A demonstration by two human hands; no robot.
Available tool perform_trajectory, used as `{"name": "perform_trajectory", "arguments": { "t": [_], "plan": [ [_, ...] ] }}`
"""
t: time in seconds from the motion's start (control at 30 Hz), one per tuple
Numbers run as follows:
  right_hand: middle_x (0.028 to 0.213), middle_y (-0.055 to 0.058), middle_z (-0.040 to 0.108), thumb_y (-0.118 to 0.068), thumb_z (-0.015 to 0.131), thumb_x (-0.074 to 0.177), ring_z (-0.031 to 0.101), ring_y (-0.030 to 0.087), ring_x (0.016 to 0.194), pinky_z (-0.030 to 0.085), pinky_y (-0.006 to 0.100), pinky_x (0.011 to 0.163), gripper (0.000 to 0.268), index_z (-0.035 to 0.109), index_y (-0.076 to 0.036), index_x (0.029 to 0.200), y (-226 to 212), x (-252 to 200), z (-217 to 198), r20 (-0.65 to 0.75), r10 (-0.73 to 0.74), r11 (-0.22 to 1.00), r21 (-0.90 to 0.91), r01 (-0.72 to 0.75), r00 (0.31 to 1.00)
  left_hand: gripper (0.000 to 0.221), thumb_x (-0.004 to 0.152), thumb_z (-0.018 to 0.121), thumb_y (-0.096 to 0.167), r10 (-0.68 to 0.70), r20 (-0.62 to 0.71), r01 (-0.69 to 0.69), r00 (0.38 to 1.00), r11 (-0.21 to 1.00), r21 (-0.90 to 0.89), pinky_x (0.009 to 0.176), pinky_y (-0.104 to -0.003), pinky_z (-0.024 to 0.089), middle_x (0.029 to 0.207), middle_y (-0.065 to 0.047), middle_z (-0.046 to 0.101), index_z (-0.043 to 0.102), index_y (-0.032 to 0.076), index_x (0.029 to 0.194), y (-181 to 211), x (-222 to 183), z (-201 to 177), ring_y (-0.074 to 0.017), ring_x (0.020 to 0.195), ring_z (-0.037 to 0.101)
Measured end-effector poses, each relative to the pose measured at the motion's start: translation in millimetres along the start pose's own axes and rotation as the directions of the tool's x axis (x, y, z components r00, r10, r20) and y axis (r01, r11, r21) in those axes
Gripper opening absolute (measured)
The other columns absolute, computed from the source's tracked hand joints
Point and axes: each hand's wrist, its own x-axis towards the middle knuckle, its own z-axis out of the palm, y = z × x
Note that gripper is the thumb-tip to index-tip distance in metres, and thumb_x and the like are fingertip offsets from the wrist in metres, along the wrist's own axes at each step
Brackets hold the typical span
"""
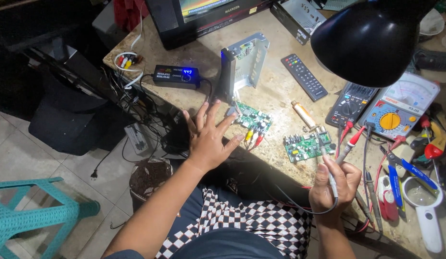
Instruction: The person uses a multimeter to measure voltage on a circuit board, inspects it with a magnifying glass, and handles the device's metal casing.
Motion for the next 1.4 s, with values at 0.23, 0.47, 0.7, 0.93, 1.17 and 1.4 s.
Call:
{"name": "perform_trajectory", "arguments": {
  "t": [0.23, 0.47, 0.7, 0.93, 1.17, 1.4],
  "plan": [
    [0.106, 0.020, 0.047, -0.020, 0.061, 0.110, 0.054, 0.034, 0.096, 0.047, 0.040, 0.081, 0.031, 0.074, 0.007, 0.120, 3, -1, 2, -0.019, 0.039, 0.999, 0.014, -0.039, 0.999, 0.062, 0.098, 0.044, 0.062, 0.023, -0.130, -0.043, 0.991, 0.986, -0.160, 0.120, -0.072, -0.002, 0.160, -0.015, 0.035, 0.059, 0.027, 0.145, -6, -6, 14, -0.0384, 0.149, 0.023],
    [0.098, 0.017, 0.056, -0.016, 0.075, 0.102, 0.058, 0.026, 0.085, 0.049, 0.037, 0.087, 0.022, 0.080, 0.002, 0.114, 24, -4, 8, -0.148, -0.009, 0.990, 0.141, 0.030, 0.989, 0.057, 0.096, 0.061, 0.049, 0.090, -0.469, -0.176, 0.879, 0.974, -0.144, 0.122, -0.063, 0.000, 0.147, -0.019, 0.047, 0.063, 0.012, 0.138, -19, -40, 27, -0.0404, 0.140, 0.040],
    [0.104, 0.021, 0.045, -0.011, 0.067, 0.107, 0.051, 0.031, 0.091, 0.046, 0.038, 0.072, 0.024, 0.073, 0.010, 0.116, 12, -6, 9, -0.055, 0.017, 1.000, -0.015, -0.018, 0.998, 0.005, 0.088, 0.077, 0.009, -0.053, -0.413, 0.032, 0.909, 0.998, -0.059, 0.108, -0.045, 0.044, 0.112, -0.011, 0.062, 0.073, 0.007, 0.090, -87, -129, 6, -0.0283, 0.111, 0.057],
    [0.108, 0.028, 0.053, -0.016, 0.060, 0.109, 0.056, 0.036, 0.096, 0.049, 0.043, 0.081, 0.029, 0.072, 0.009, 0.118, 9, -7, 9, 0.034, 0.006, 0.997, -0.079, -0.003, 0.999, 0.043, 0.095, 0.059, 0.037, -0.501, 0.079, 0.504, 0.862, 0.863, -0.034, 0.114, -0.056, 0.038, 0.155, -0.010, 0.049, 0.070, 0.019, 0.133, -148, -208, 32, -0.0367, 0.142, 0.041],
    [0.116, 0.027, 0.047, -0.019, 0.056, 0.111, 0.059, 0.041, 0.101, 0.053, 0.050, 0.089, 0.032, 0.070, 0.008, 0.121, 19, -20, 9, 0.093, -0.026, 0.980, -0.196, 0.044, 0.995, 0.057, 0.088, 0.064, 0.042, -0.450, 0.161, 0.451, 0.879, 0.892, 0.030, 0.121, -0.057, 0.026, 0.165, -0.017, 0.037, 0.062, 0.022, 0.142, -164, -169, 38, -0.0434, 0.154, 0.024],
    [0.112, 0.026, 0.049, -0.020, 0.058, 0.111, 0.055, 0.038, 0.097, 0.047, 0.048, 0.086, 0.032, 0.071, 0.006, 0.124, 25, -24, 9, 0.085, -0.051, 0.962, -0.265, 0.072, 0.995, 0.052, 0.088, 0.066, 0.035, -0.371, 0.084, 0.369, 0.925, 0.929, 0.044, 0.121, -0.058, 0.029, 0.158, -0.019, 0.047, 0.068, 0.017, 0.136, -163, -147, 29, -0.0442, 0.151, 0.032]
  ]
}}
